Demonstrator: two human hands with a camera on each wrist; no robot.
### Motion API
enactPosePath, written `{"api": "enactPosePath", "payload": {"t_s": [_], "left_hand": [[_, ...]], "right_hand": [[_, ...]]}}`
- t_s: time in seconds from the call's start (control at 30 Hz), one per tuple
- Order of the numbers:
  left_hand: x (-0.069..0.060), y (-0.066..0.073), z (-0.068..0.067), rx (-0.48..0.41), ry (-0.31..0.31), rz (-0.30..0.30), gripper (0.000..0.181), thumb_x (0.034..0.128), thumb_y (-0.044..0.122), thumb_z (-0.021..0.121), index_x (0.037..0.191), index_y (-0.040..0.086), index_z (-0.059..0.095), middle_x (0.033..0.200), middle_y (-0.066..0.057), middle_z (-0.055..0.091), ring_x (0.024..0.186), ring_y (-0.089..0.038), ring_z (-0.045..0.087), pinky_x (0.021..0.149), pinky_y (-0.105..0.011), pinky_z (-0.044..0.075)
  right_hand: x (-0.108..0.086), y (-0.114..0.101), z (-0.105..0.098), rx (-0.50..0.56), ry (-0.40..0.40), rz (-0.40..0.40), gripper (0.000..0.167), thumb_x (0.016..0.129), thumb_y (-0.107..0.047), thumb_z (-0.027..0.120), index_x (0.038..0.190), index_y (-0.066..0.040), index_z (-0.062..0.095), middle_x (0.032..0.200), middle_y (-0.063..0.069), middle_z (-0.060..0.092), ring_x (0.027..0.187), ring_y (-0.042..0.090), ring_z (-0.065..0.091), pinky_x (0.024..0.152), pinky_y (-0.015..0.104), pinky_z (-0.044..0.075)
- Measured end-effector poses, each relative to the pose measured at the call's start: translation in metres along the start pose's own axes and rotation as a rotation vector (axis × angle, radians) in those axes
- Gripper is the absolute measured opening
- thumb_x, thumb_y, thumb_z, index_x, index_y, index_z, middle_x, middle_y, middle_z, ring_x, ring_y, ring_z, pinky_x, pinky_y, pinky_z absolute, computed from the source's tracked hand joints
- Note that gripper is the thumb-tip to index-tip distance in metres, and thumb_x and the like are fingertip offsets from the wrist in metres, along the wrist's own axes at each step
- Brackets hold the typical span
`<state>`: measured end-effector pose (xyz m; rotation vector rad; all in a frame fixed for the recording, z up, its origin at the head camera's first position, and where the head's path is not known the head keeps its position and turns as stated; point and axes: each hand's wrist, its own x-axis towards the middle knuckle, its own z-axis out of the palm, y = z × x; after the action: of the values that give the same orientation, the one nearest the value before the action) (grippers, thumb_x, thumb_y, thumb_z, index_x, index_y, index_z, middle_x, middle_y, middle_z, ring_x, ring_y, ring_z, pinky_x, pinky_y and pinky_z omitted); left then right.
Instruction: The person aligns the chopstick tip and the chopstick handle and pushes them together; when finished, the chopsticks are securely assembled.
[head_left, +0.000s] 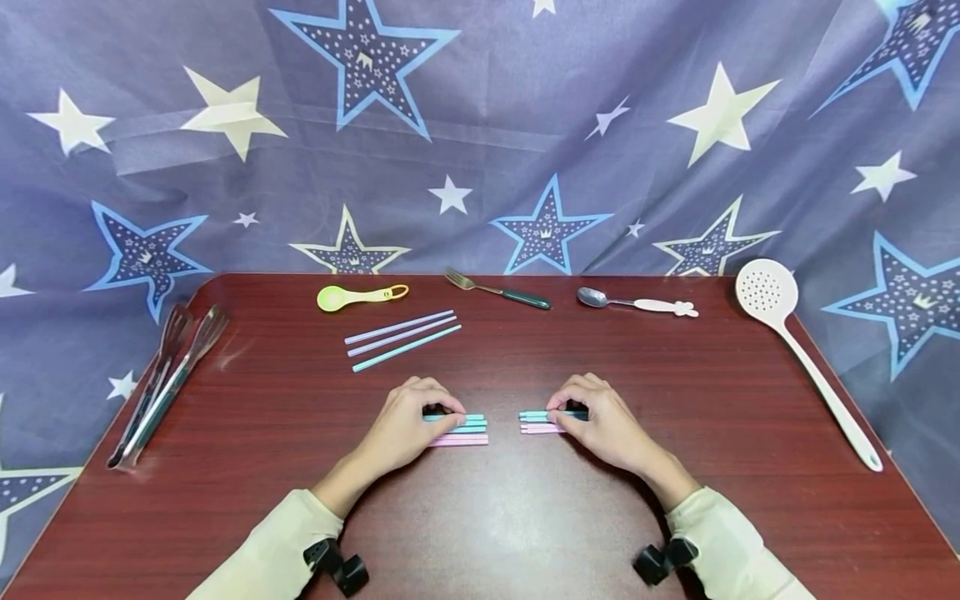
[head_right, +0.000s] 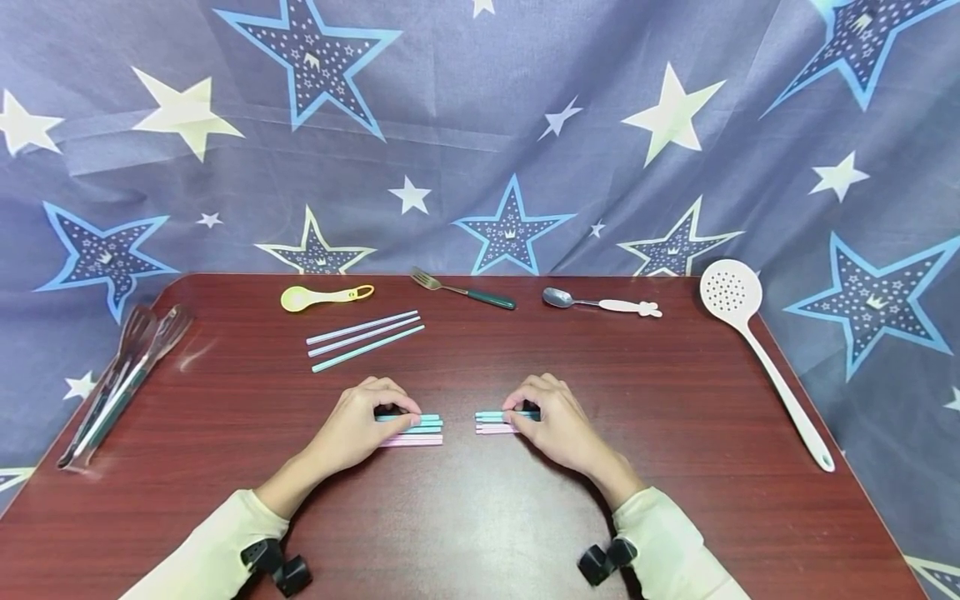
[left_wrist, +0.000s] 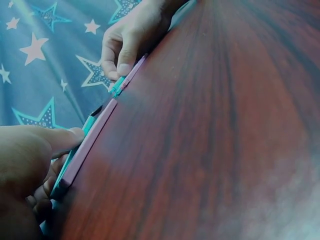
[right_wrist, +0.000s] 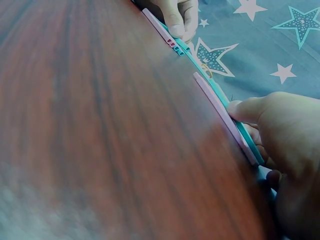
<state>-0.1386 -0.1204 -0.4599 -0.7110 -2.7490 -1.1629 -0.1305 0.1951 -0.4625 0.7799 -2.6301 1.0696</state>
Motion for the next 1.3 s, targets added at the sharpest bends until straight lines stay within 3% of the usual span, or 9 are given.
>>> {"api": "enactPosePath", "payload": {"t_s": [0.37,0.57,0.73,0.97,1.2,1.3], "left_hand": [[0.001,-0.001,-0.002,0.006,0.056,0.021,0.005,0.0874,0.024,0.083,0.091,0.027,0.081,0.089,0.014,0.076,0.091,-0.007,0.068,0.083,-0.03,0.053],[0.002,0.001,-0.009,-0.027,0.112,-0.035,0.005,0.0901,0.031,0.081,0.091,0.026,0.082,0.086,0.017,0.077,0.08,-0.002,0.069,0.074,-0.024,0.053],[0.004,0.002,-0.016,-0.045,0.185,-0.056,0.002,0.0889,0.027,0.082,0.091,0.026,0.082,0.084,0.015,0.078,0.074,0.0,0.066,0.066,-0.021,0.049],[0.007,0.01,-0.025,-0.055,0.225,-0.038,0.004,0.0892,0.023,0.082,0.092,0.027,0.082,0.082,0.014,0.077,0.064,-0.001,0.057,0.059,-0.021,0.043],[0.015,0.021,-0.033,-0.043,0.216,0.017,0.004,0.09,0.023,0.081,0.094,0.023,0.082,0.089,0.011,0.079,0.072,-0.002,0.062,0.066,-0.024,0.049],[0.018,0.025,-0.035,-0.033,0.216,0.052,0.004,0.0907,0.022,0.081,0.094,0.022,0.081,0.09,0.009,0.079,0.066,-0.006,0.057,0.062,-0.025,0.046]], "right_hand": [[-0.001,0.001,0.001,0.027,0.034,-0.011,0.011,0.086,-0.008,0.081,0.092,-0.015,0.075,0.087,-0.009,0.067,0.083,0.012,0.059,0.075,0.028,0.047],[0.0,0.001,0.0,0.052,0.047,0.001,0.011,0.087,-0.005,0.079,0.092,-0.013,0.074,0.087,-0.007,0.066,0.083,0.01,0.06,0.075,0.027,0.049],[0.002,0.001,-0.003,0.083,0.047,0.054,0.009,0.089,-0.006,0.078,0.093,-0.014,0.074,0.089,-0.007,0.066,0.084,0.005,0.06,0.077,0.025,0.05],[0.005,-0.001,-0.013,0.079,0.073,0.085,0.011,0.09,-0.005,0.077,0.092,-0.016,0.074,0.088,-0.008,0.065,0.081,0.004,0.057,0.072,0.021,0.046],[0.016,-0.009,-0.019,0.073,0.108,0.053,0.012,0.09,-0.004,0.077,0.091,-0.015,0.073,0.088,-0.006,0.065,0.079,0.005,0.056,0.07,0.018,0.043],[0.022,-0.014,-0.02,0.088,0.12,0.032,0.009,0.091,-0.005,0.076,0.092,-0.013,0.073,0.089,-0.005,0.065,0.08,0.005,0.055,0.07,0.017,0.042]]}}
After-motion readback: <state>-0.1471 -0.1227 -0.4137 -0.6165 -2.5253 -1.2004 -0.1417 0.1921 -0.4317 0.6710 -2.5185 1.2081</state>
